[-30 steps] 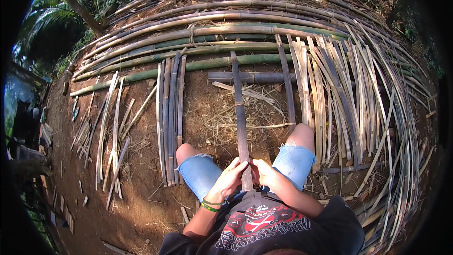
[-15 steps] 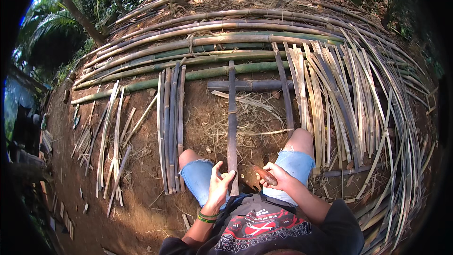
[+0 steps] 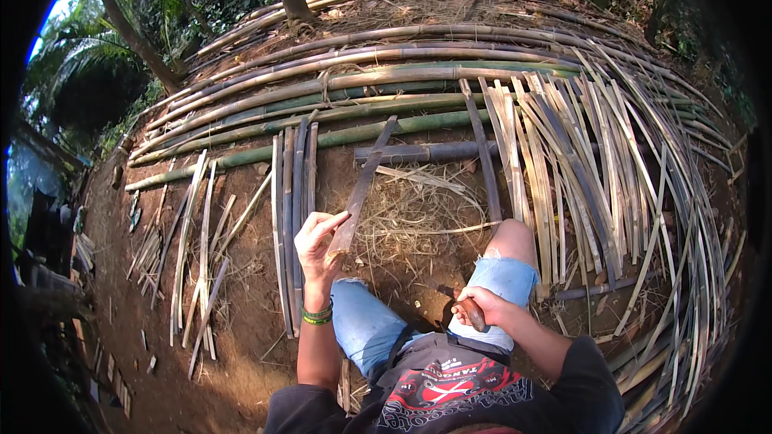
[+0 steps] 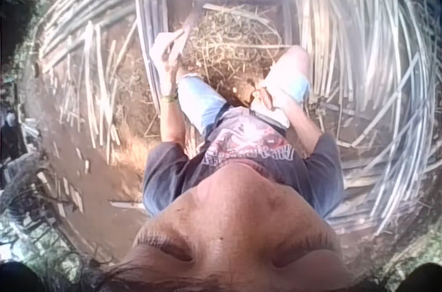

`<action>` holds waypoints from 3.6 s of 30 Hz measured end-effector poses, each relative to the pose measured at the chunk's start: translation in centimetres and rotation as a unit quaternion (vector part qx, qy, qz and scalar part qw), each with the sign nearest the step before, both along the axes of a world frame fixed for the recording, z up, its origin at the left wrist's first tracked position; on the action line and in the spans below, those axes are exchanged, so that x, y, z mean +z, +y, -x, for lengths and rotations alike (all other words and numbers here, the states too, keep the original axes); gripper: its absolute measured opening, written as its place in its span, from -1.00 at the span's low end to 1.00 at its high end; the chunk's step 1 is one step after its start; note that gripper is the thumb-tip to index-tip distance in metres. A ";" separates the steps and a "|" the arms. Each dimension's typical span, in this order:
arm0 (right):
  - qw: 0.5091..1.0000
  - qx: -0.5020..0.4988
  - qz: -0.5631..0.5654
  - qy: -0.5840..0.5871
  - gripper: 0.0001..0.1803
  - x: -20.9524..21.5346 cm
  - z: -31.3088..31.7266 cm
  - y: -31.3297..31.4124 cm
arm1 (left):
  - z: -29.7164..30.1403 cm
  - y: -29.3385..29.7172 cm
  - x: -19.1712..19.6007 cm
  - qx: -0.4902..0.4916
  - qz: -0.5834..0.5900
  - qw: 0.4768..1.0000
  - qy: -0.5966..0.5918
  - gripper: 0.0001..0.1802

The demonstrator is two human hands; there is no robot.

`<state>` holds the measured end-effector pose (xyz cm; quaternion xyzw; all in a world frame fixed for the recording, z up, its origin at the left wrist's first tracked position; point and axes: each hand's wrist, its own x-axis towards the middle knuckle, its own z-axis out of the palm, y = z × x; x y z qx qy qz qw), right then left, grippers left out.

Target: The person sits on the ground in a forest clearing and uses a machete to split long bamboo poles into thin strips. They hold the bamboo with one hand and strike it with the machete to separate the material, occasionally inspecting the split pieces.

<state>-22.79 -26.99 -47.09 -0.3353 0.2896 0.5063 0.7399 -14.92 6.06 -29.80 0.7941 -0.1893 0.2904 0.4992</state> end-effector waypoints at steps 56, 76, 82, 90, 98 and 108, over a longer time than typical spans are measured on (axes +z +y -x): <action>0.637 0.006 0.006 -0.771 -0.49 37.8 -1.7 3.0 | -1.7 -8.3 20.6 0.021 -0.017 0.893 -0.450 -0.72; 0.667 0.019 0.029 -0.744 -0.55 38.0 -2.6 1.8 | -2.9 -10.6 20.8 0.022 0.007 0.895 -0.445 -0.71; 0.656 0.008 0.040 -0.754 -0.56 37.7 -2.6 1.0 | -2.8 -11.3 21.1 0.021 -0.009 0.899 -0.437 -0.72; 0.666 0.007 0.017 -0.745 -0.40 37.5 -2.4 1.0 | -3.1 -11.2 20.5 0.004 0.002 0.894 -0.448 -0.72; 0.662 0.009 0.032 -0.749 -0.55 37.8 -2.2 0.8 | -2.9 -10.9 20.8 0.007 -0.003 0.879 -0.478 -0.73; 0.664 0.014 0.023 -0.747 -0.57 37.7 -1.8 0.9 | -2.2 -10.8 20.3 0.017 -0.007 0.895 -0.446 -0.71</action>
